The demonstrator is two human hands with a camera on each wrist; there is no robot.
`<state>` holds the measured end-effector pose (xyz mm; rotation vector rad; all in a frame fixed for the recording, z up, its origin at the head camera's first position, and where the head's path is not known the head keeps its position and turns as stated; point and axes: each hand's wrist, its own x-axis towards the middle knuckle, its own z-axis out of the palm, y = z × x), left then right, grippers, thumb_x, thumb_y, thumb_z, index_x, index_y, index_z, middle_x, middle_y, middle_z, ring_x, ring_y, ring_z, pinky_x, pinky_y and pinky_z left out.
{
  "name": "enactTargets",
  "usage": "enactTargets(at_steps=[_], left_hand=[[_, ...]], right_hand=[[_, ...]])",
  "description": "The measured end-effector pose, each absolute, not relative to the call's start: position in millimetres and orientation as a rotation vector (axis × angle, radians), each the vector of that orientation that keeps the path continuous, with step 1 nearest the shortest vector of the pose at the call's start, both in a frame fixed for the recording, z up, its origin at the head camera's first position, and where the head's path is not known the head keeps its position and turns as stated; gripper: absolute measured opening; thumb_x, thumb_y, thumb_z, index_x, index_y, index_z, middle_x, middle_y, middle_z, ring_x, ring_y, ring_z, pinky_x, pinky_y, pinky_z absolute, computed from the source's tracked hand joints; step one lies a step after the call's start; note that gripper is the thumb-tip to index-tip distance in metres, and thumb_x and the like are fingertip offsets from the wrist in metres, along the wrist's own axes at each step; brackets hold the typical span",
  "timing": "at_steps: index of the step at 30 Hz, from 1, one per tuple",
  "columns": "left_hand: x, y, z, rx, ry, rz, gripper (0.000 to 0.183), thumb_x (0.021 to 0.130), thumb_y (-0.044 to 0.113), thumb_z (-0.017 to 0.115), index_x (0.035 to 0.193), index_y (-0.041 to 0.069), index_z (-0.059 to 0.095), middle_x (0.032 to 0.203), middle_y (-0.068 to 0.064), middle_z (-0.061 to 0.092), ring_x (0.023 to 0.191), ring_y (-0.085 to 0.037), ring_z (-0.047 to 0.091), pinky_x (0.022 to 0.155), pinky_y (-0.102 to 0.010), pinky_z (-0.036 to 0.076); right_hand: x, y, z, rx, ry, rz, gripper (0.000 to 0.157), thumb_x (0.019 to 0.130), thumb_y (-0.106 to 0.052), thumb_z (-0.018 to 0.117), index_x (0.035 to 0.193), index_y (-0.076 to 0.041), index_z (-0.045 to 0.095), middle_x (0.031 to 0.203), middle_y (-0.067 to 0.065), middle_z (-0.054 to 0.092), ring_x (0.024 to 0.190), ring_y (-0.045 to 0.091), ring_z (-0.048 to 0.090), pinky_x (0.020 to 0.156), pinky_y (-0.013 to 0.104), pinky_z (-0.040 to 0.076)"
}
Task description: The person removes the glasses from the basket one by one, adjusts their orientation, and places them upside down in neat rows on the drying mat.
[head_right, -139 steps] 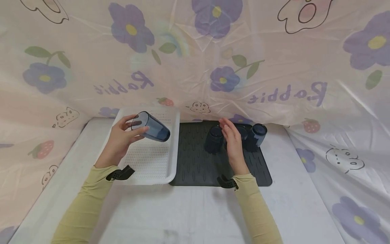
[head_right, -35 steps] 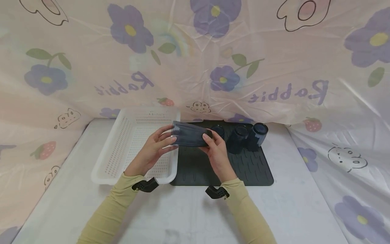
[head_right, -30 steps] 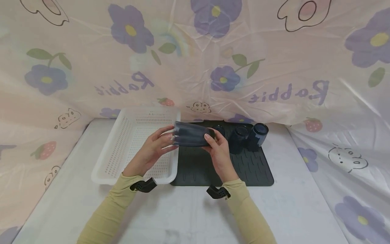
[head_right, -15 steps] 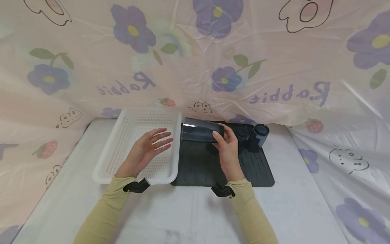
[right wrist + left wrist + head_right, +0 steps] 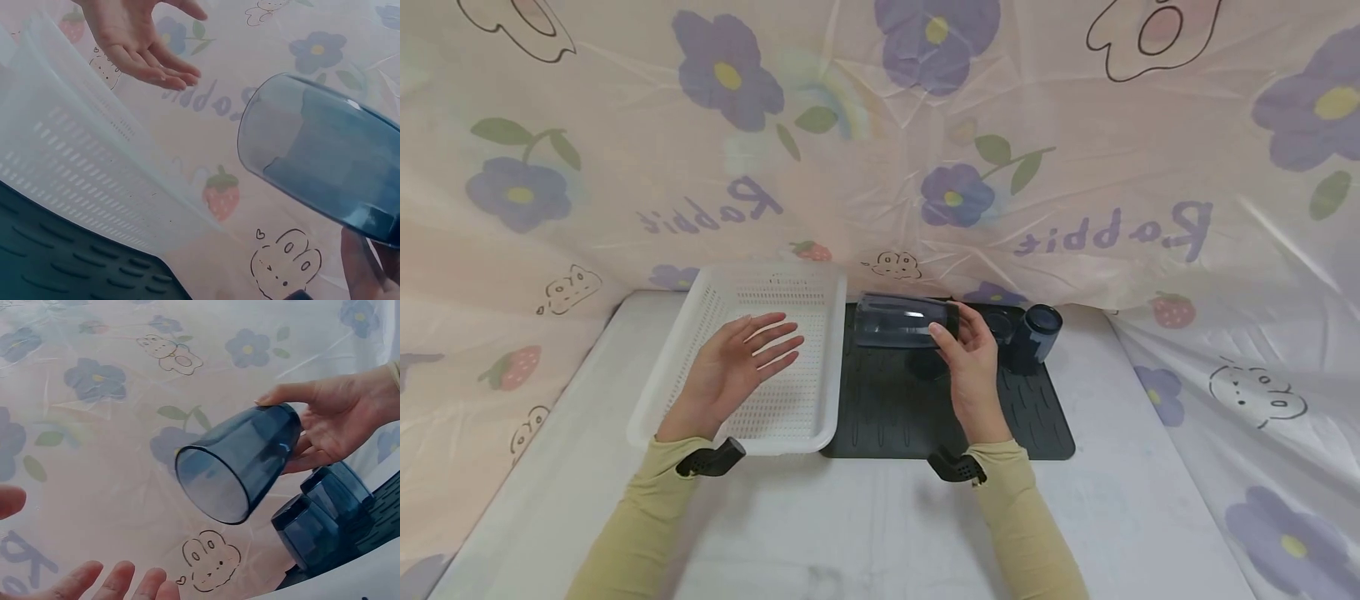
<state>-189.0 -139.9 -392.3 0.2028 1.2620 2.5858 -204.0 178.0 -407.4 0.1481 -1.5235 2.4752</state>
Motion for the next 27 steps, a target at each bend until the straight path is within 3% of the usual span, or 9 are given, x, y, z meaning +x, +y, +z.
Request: enactTargets(at_steps=[6,12,21,27], left_hand=[[-188.6,-149.7,-391.6,0.171,1.262,2.615,0.049,0.101,0.029,0.046,0.138,-0.003,0.041,0.143,-0.028,0.036,0.127,-0.042,0.043,0.106,-0.047,0.037],[-188.3,-155.0,-393.2,0.171,1.219,2.619,0.052,0.102,0.030,0.044,0.141,-0.004,0.036,0.147,-0.030,0.027,0.132,-0.045,0.035,0.107,-0.048,0.036],[-187.0,-163.4,-393.0,0.152,1.182,2.638,0.050,0.102,0.031,0.045,0.140,-0.002,0.041,0.146,-0.027,0.031,0.131,-0.045,0.035,0.105,-0.050,0.038],[-186.6,-166.2,-395.3,0.143,1.146,2.630,0.054,0.102,0.032,0.043,0.143,-0.002,0.035,0.150,-0.028,0.024,0.133,-0.046,0.032,0.106,-0.053,0.035]], right_hand=[[-204.3,180.8,-406.6,0.111,-1.587,2.425,0.044,0.088,-0.001,0.068,0.128,-0.008,0.054,0.110,0.005,0.061,0.091,0.015,0.057,0.074,0.027,0.051],[-203.8,181.3,-405.5,0.128,-1.598,2.403,0.052,0.086,0.001,0.069,0.134,-0.004,0.048,0.117,0.007,0.058,0.097,0.016,0.055,0.078,0.024,0.051],[-206.3,180.7,-408.0,0.169,-1.588,2.369,0.053,0.084,0.010,0.067,0.132,-0.007,0.051,0.132,0.013,0.053,0.116,0.022,0.052,0.092,0.027,0.049],[-207.4,180.2,-410.1,0.211,-1.608,2.355,0.061,0.082,0.012,0.068,0.137,-0.005,0.047,0.138,0.015,0.049,0.123,0.023,0.048,0.091,0.026,0.049]])
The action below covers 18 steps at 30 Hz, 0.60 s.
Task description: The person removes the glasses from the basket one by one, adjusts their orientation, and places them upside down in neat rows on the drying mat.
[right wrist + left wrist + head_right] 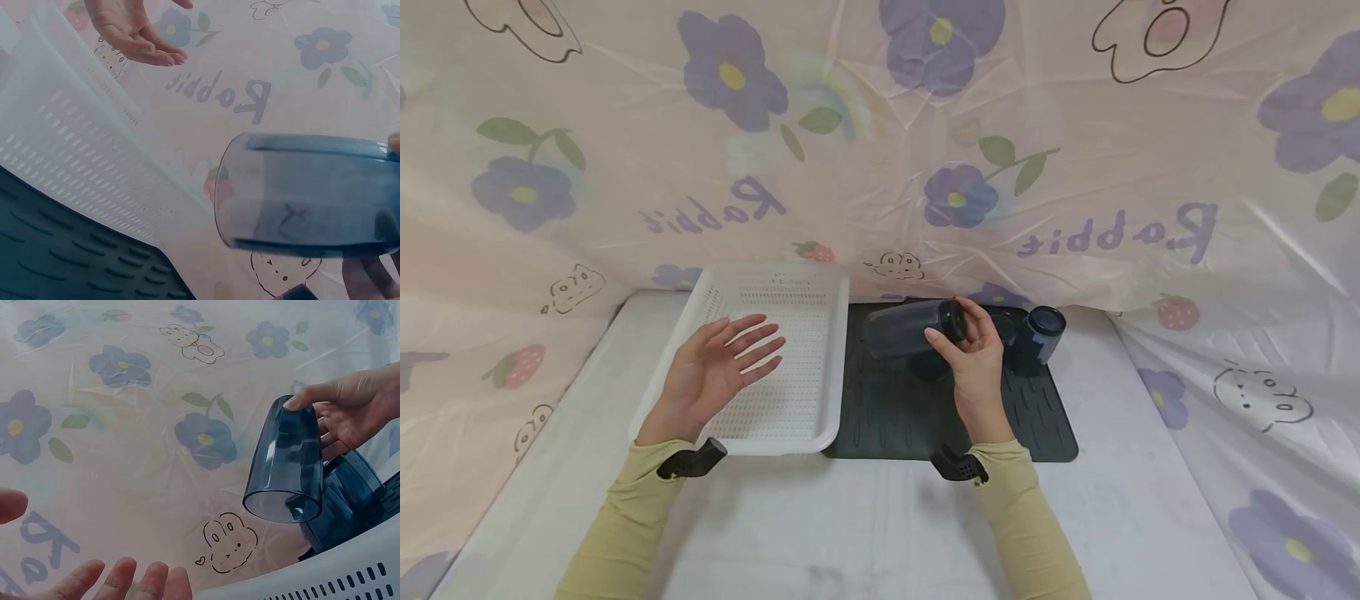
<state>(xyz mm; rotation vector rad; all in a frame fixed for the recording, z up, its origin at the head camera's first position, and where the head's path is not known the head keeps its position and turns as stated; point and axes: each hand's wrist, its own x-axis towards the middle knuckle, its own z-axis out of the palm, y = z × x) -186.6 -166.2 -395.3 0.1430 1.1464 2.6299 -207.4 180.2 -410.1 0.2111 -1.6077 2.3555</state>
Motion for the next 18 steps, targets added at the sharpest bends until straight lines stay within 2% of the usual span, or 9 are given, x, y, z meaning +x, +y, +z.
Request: enactTargets(at_steps=[7,10,14,18], left_hand=[[-187.7,-167.2,-397.9,0.126,1.131,2.634,0.049,0.104,0.029,0.037,0.141,-0.002,0.037,0.149,-0.028,0.024,0.133,-0.046,0.032,0.104,-0.052,0.038],[-188.1,-167.6,-398.8,0.123,1.124,2.637,0.050,0.104,0.029,0.038,0.142,-0.003,0.036,0.147,-0.027,0.029,0.134,-0.047,0.030,0.105,-0.052,0.037],[-188.2,-167.9,-399.3,0.109,1.113,2.650,0.049,0.103,0.028,0.040,0.141,-0.003,0.037,0.139,-0.023,0.042,0.135,-0.047,0.028,0.107,-0.053,0.034],[-188.4,-168.6,-399.0,0.110,1.132,2.654,0.049,0.103,0.028,0.041,0.141,-0.004,0.038,0.139,-0.023,0.042,0.133,-0.046,0.031,0.108,-0.051,0.033]], right_hand=[[-205.6,177.2,-411.0,0.228,-1.700,2.271,0.064,0.080,0.011,0.072,0.136,-0.005,0.047,0.135,0.011,0.054,0.122,0.023,0.051,0.091,0.025,0.050],[-205.6,174.8,-411.7,0.222,-1.722,2.259,0.065,0.079,0.010,0.073,0.136,-0.002,0.045,0.133,0.010,0.056,0.121,0.022,0.052,0.091,0.025,0.050],[-205.9,171.6,-413.8,0.207,-1.749,2.244,0.063,0.078,0.008,0.075,0.133,-0.003,0.046,0.130,0.009,0.057,0.117,0.023,0.054,0.092,0.025,0.049],[-206.2,169.8,-416.1,0.222,-1.743,2.248,0.062,0.076,0.009,0.076,0.130,-0.005,0.049,0.130,0.010,0.058,0.117,0.024,0.054,0.093,0.025,0.049]])
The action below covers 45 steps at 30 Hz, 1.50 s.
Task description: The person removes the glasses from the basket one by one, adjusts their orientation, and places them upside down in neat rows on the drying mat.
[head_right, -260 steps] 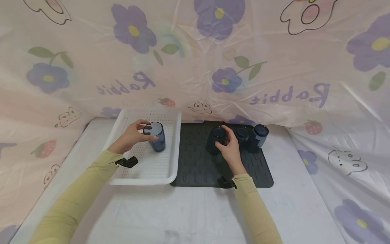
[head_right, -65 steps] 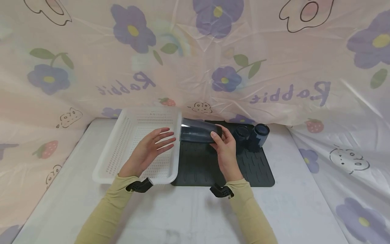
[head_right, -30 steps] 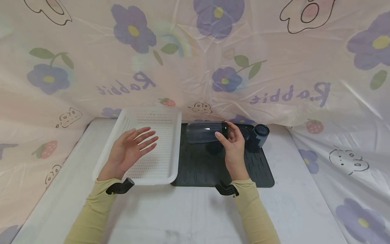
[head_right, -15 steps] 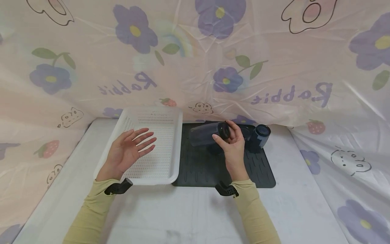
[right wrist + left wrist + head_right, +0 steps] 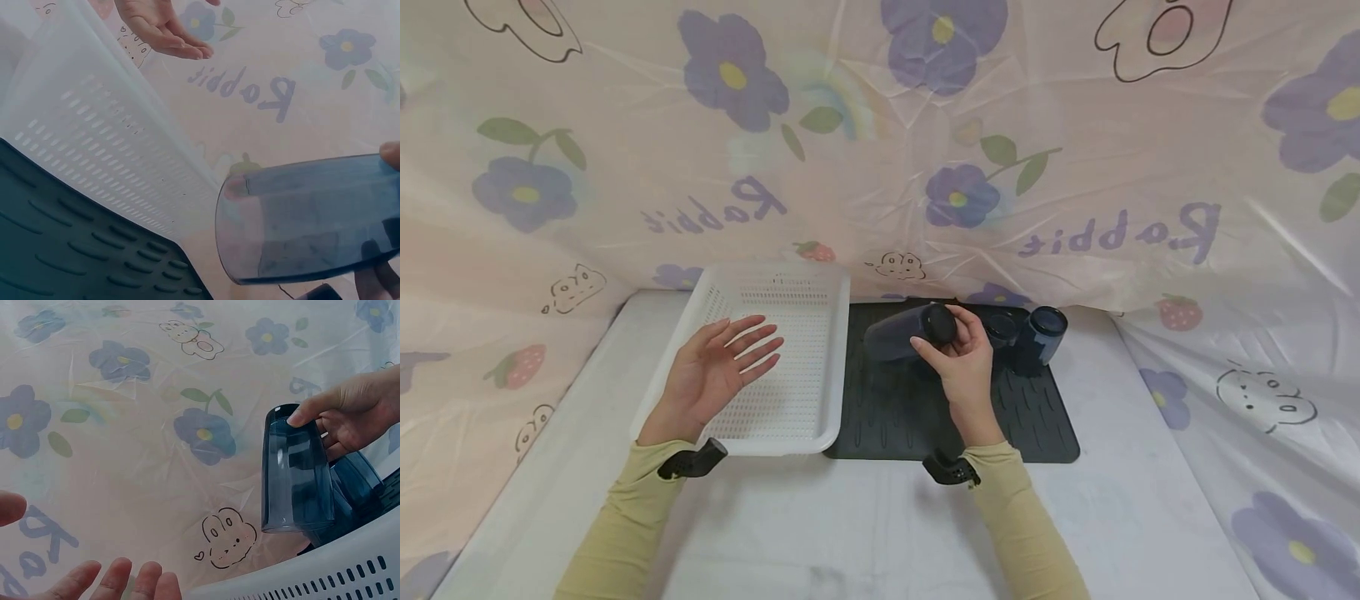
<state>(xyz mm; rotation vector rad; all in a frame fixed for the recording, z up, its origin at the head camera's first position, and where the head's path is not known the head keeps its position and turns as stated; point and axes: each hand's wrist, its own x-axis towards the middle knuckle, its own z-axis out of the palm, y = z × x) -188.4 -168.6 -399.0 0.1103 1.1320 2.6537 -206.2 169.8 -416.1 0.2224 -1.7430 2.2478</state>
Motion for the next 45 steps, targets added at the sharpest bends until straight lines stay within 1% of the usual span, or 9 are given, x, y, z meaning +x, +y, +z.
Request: enactTargets(at_steps=[2,5,12,14,19,22,34,40,45], left_hand=[[-188.3,-169.1,-398.9,0.117,1.131,2.655,0.050,0.103,0.029,0.042,0.141,-0.004,0.037,0.144,-0.026,0.034,0.133,-0.045,0.033,0.109,-0.049,0.032],[-188.6,-169.6,-399.2,0.118,1.138,2.658,0.051,0.103,0.028,0.042,0.141,-0.005,0.036,0.147,-0.029,0.029,0.130,-0.043,0.038,0.110,-0.049,0.032],[-188.4,-170.6,-402.1,0.125,1.139,2.644,0.053,0.103,0.029,0.041,0.144,-0.004,0.032,0.138,-0.023,0.043,0.132,-0.043,0.036,0.110,-0.048,0.031],[-188.5,-171.2,-402.4,0.126,1.131,2.646,0.053,0.103,0.029,0.042,0.143,-0.004,0.033,0.139,-0.022,0.042,0.133,-0.043,0.034,0.110,-0.048,0.031],[-190.2,-172.4,-402.2,0.113,1.134,2.655,0.055,0.103,0.029,0.041,0.146,-0.003,0.030,0.147,-0.027,0.030,0.133,-0.043,0.035,0.110,-0.047,0.032],[-191.7,-173.2,-401.8,0.104,1.148,2.661,0.055,0.103,0.029,0.039,0.147,-0.003,0.028,0.149,-0.027,0.027,0.133,-0.043,0.035,0.110,-0.046,0.032],[-194.2,-178.0,-403.0,0.074,1.171,2.668,0.051,0.104,0.027,0.036,0.146,-0.001,0.031,0.148,-0.025,0.030,0.132,-0.041,0.037,0.111,-0.046,0.031],[-193.7,-178.0,-402.2,0.080,1.131,2.672,0.054,0.104,0.027,0.036,0.149,-0.001,0.025,0.150,-0.025,0.026,0.135,-0.042,0.031,0.112,-0.048,0.027],[-194.3,-178.7,-401.7,0.051,1.133,2.684,0.049,0.104,0.026,0.037,0.146,0.000,0.032,0.145,-0.023,0.034,0.134,-0.041,0.033,0.112,-0.047,0.029]], right_hand=[[-206.2,169.2,-416.6,0.235,-1.735,2.252,0.062,0.075,0.010,0.077,0.130,-0.006,0.050,0.131,0.010,0.058,0.118,0.024,0.054,0.093,0.025,0.049],[-206.8,168.2,-417.8,0.237,-1.729,2.258,0.063,0.074,0.011,0.077,0.130,-0.005,0.050,0.131,0.010,0.057,0.119,0.024,0.054,0.093,0.026,0.049],[-209.8,166.7,-421.3,0.198,-1.775,2.236,0.068,0.074,0.009,0.078,0.134,-0.001,0.048,0.130,0.011,0.057,0.117,0.023,0.056,0.094,0.026,0.049],[-210.5,166.2,-422.1,0.186,-1.794,2.221,0.067,0.074,0.008,0.079,0.134,-0.003,0.050,0.130,0.011,0.057,0.117,0.023,0.056,0.095,0.026,0.048],[-211.3,164.7,-423.8,0.182,-1.824,2.191,0.065,0.074,0.006,0.079,0.132,-0.011,0.055,0.129,0.011,0.056,0.117,0.023,0.056,0.097,0.026,0.047],[-212.5,163.9,-424.8,0.196,-1.828,2.185,0.065,0.074,0.005,0.079,0.132,-0.013,0.056,0.129,0.012,0.056,0.117,0.023,0.055,0.097,0.027,0.047],[-218.5,158.3,-430.1,0.185,-1.874,2.154,0.067,0.073,0.003,0.081,0.132,-0.013,0.056,0.131,0.011,0.056,0.119,0.022,0.055,0.097,0.027,0.046],[-220.3,154.7,-433.5,0.211,-1.938,2.077,0.065,0.072,0.002,0.082,0.131,-0.014,0.057,0.129,0.009,0.058,0.118,0.021,0.055,0.101,0.029,0.044],[-222.8,151.0,-435.9,0.255,-1.938,2.073,0.066,0.073,0.005,0.081,0.133,-0.009,0.055,0.130,0.007,0.058,0.118,0.020,0.055,0.100,0.029,0.044]])
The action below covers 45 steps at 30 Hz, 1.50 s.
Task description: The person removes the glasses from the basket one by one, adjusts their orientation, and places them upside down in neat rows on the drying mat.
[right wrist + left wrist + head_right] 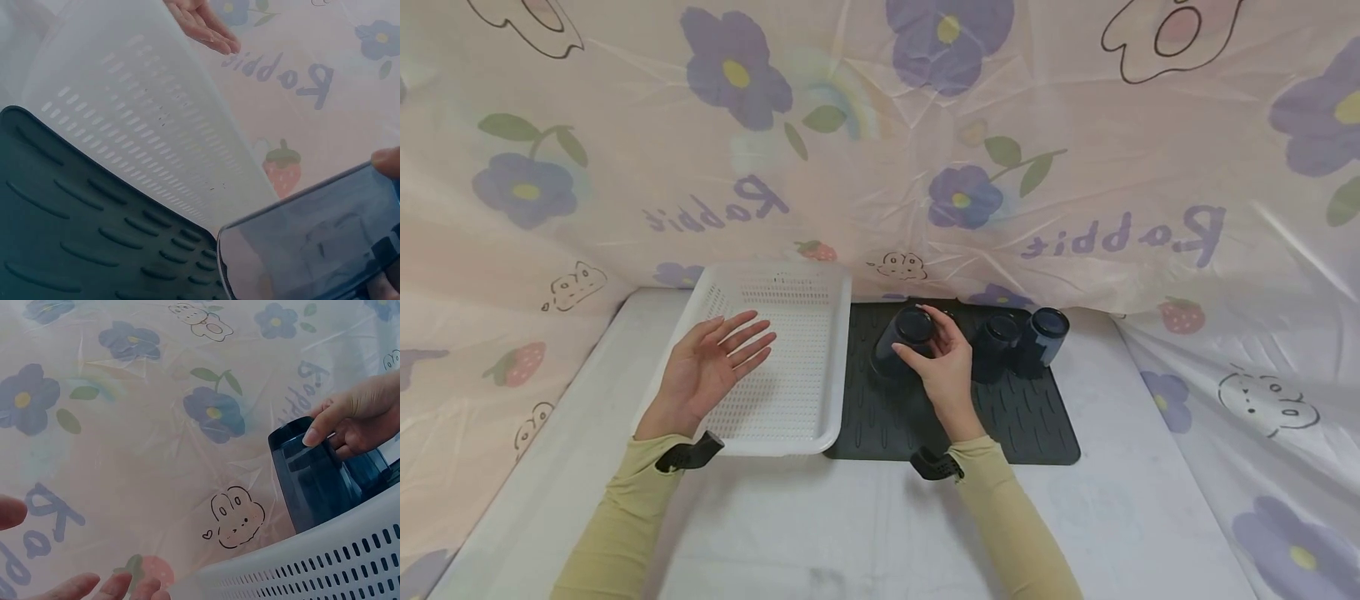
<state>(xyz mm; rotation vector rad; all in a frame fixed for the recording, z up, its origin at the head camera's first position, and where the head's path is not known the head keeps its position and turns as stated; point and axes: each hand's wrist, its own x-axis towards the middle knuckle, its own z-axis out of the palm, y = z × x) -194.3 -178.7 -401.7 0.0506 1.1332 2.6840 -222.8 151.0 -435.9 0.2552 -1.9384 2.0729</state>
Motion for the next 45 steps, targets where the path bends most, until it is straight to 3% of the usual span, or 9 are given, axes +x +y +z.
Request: enactTargets(at_steps=[7,12,17,24,31,37,42,45], left_hand=[[-196.2,-180.2,-404.1,0.006,1.152,2.696,0.047,0.102,0.026,0.046,0.141,0.002,0.040,0.146,-0.022,0.035,0.131,-0.038,0.040,0.111,-0.046,0.030],[-197.8,-181.5,-406.9,-0.008,1.191,2.690,0.053,0.100,0.029,0.049,0.144,0.002,0.037,0.146,-0.022,0.034,0.131,-0.038,0.040,0.111,-0.045,0.031],[-198.1,-182.2,-407.5,-0.012,1.196,2.686,0.057,0.101,0.028,0.046,0.148,0.001,0.029,0.147,-0.022,0.033,0.132,-0.038,0.038,0.111,-0.045,0.031],[-197.7,-182.9,-406.8,-0.045,1.159,2.693,0.046,0.101,0.026,0.047,0.142,0.003,0.041,0.147,-0.021,0.034,0.130,-0.037,0.041,0.111,-0.045,0.031],[-197.3,-181.7,-404.8,-0.047,1.145,2.698,0.054,0.102,0.025,0.045,0.147,0.001,0.031,0.147,-0.022,0.033,0.130,-0.038,0.041,0.111,-0.045,0.031],[-198.7,-182.4,-406.0,-0.035,1.154,2.689,0.052,0.101,0.025,0.047,0.146,0.002,0.035,0.148,-0.021,0.032,0.131,-0.038,0.039,0.112,-0.045,0.029],[-198.3,-182.3,-405.7,-0.031,1.136,2.691,0.057,0.101,0.025,0.048,0.149,0.000,0.029,0.147,-0.020,0.035,0.132,-0.039,0.038,0.112,-0.045,0.028],[-198.5,-181.9,-406.2,-0.018,1.141,2.689,0.053,0.101,0.025,0.048,0.146,0.001,0.034,0.146,-0.020,0.037,0.132,-0.039,0.037,0.112,-0.046,0.028]], right_hand=[[-219.4,144.4,-429.4,0.275,-1.959,2.063,0.067,0.072,0.011,0.078,0.132,-0.006,0.054,0.131,0.009,0.057,0.117,0.020,0.055,0.101,0.036,0.044],[-211.8,137.7,-420.7,0.246,-1.997,2.027,0.067,0.073,0.012,0.077,0.133,-0.003,0.053,0.131,0.009,0.057,0.118,0.021,0.055,0.105,0.042,0.041],[-219.8,135.7,-434.0,0.263,-2.001,2.022,0.068,0.073,0.009,0.079,0.134,-0.006,0.053,0.132,0.008,0.057,0.119,0.020,0.055,0.105,0.038,0.041],[-234.2,133.3,-455.4,0.257,-2.034,2.030,0.068,0.073,0.002,0.082,0.134,-0.013,0.055,0.132,0.001,0.057,0.122,0.016,0.052,0.107,0.033,0.038],[-233.3,129.2,-447.5,0.249,-2.066,2.064,0.068,0.075,0.007,0.078,0.135,-0.007,0.052,0.135,0.010,0.054,0.124,0.020,0.050,0.108,0.036,0.036],[-229.4,123.3,-437.6,0.266,-2.111,2.018,0.067,0.075,0.010,0.076,0.136,-0.001,0.049,0.135,0.016,0.053,0.121,0.023,0.052,0.105,0.036,0.041],[-230.1,120.4,-440.0,0.259,-2.129,2.005,0.067,0.075,0.010,0.076,0.136,0.000,0.049,0.136,0.015,0.052,0.123,0.024,0.052,0.104,0.034,0.041],[-230.5,119.9,-441.0,0.258,-2.122,2.000,0.067,0.074,0.011,0.076,0.135,0.000,0.050,0.135,0.015,0.053,0.123,0.025,0.052,0.105,0.037,0.040]])
